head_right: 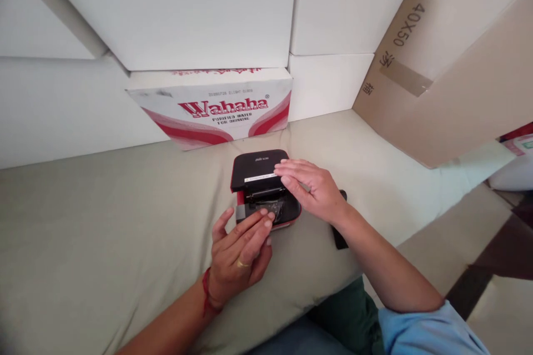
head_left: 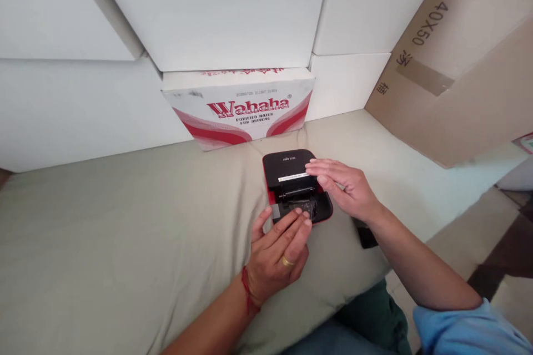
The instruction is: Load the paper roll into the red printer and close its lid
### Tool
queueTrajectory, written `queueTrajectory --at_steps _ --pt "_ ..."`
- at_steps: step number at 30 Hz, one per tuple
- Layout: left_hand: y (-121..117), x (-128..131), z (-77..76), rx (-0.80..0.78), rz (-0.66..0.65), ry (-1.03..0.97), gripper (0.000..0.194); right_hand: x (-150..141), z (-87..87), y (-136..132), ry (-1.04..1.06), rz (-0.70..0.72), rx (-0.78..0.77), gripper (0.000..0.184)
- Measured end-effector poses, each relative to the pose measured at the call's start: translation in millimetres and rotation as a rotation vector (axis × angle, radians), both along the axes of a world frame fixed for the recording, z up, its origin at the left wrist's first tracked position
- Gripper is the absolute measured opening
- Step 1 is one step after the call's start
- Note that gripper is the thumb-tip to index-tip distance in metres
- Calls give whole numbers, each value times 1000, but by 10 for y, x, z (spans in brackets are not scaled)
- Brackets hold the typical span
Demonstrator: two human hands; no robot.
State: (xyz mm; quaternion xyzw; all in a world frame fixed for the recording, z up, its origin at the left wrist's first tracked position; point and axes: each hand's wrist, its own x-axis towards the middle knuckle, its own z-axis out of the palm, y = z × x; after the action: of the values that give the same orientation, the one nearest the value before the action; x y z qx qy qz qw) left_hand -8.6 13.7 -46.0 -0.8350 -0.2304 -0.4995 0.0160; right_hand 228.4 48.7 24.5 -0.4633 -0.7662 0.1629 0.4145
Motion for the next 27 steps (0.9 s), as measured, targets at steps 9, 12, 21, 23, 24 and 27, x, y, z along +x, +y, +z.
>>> queueTrajectory --at_steps 9,12,21,23,24,27 --pt "-4 3 4 -24 9 21 51 -99 -202 -284 -222 -82 109 29" --pt "7 15 -2 -21 6 16 49 -133 -180 -305 -280 -107 166 29" --pt "-8 -35 -28 -69 -12 21 59 -109 -481 -322 -45 -38 178 40" --pt "-31 -55 -39 -92 -28 -5 62 -114 -534 -362 -38 14 222 37" --pt "-41 -67 -44 -110 -41 -21 64 -116 -546 -383 -36 43 251 34" --pt "-35 -111 -62 -197 -30 -137 67 -110 -541 -434 -7 50 314 29"
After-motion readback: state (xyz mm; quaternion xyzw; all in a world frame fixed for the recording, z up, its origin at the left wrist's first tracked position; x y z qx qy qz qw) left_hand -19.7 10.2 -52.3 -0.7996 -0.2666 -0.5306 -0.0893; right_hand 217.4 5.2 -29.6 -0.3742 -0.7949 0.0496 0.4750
